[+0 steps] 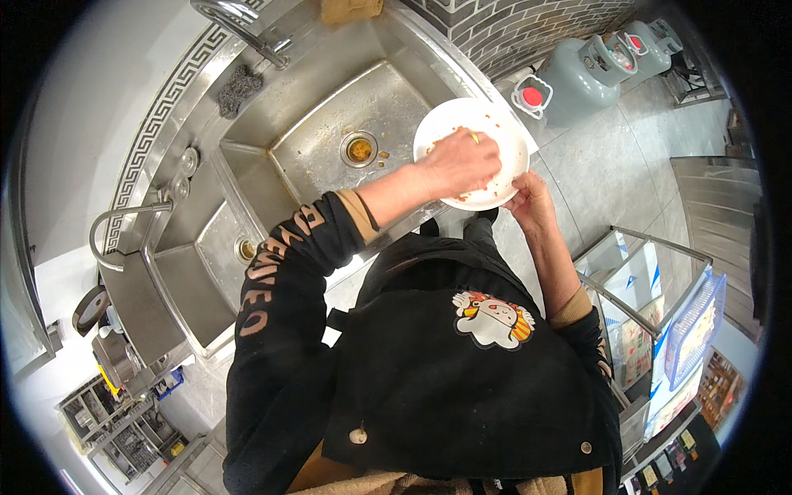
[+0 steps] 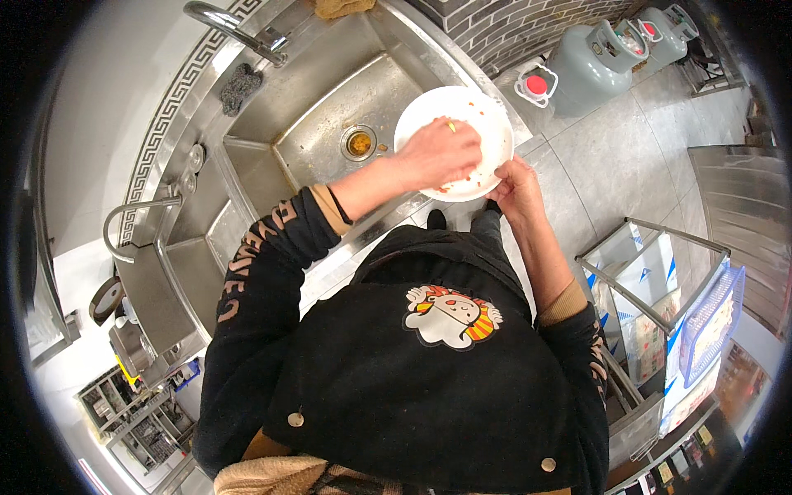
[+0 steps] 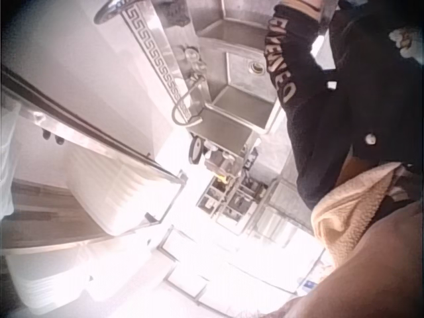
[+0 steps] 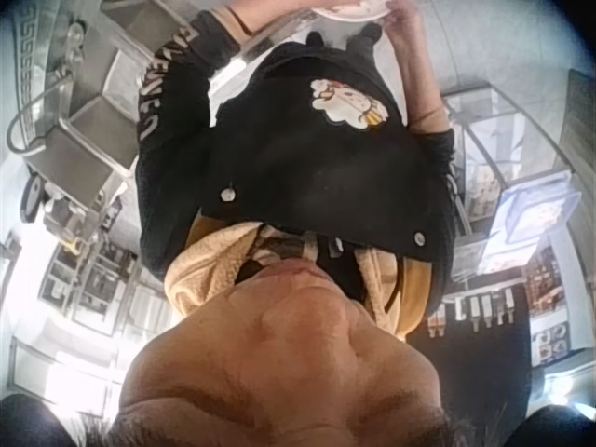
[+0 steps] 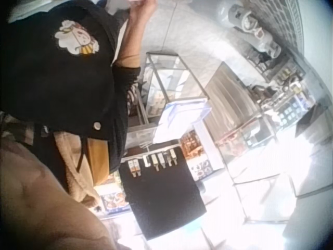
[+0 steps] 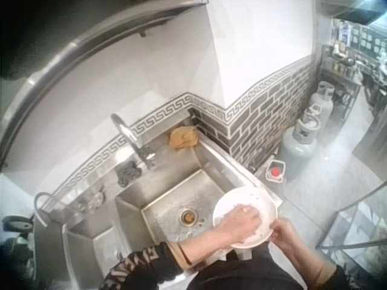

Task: The person mixes raw ground meat with a white powder in a white bowl using their right hand while holding the bowl with the left. They move from the counter to the sink, rinse their hand under running water, and continue mixing the meat until the clip ends.

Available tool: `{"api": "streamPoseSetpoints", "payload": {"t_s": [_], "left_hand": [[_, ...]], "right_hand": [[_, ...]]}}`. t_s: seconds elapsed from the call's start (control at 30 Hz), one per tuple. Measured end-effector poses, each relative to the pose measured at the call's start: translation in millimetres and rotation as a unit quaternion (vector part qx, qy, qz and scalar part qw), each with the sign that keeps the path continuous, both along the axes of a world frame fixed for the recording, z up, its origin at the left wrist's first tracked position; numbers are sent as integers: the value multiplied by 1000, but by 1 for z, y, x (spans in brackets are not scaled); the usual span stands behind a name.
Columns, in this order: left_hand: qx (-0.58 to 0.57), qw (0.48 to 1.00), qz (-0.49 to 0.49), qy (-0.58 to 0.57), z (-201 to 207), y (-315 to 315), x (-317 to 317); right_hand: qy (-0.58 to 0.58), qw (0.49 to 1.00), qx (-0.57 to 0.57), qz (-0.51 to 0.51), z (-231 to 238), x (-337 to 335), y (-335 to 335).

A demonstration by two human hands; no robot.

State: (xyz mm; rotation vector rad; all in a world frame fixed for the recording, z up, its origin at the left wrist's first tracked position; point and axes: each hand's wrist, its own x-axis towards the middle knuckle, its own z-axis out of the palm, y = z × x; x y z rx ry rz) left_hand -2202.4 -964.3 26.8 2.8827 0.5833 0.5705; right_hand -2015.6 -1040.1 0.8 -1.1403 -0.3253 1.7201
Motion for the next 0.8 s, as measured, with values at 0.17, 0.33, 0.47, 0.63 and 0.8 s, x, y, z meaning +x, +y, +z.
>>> {"api": "streamPoseSetpoints", "payload": {"t_s": [0.17,0.33,0.47,0.63,0.8], "left_hand": [[-163,974,159,-20,6,24,-20],[-305,914,210,166,18,18,-36],[-313,885,258,227,17,-3,-38],[-475,828,287,76,2,-8,-38],[-749,559,286,-212,-6,-9,-37]], "right_hand": [[-4,998,35,49,-7,2,4],[-8,1000,16,24,-10,1,4],[8,999,-32,11,-16,-5,8],[-16,1000,-7,-6,-18,-17,10],[-26,999,-1,-27,-10,-26,19]]}}
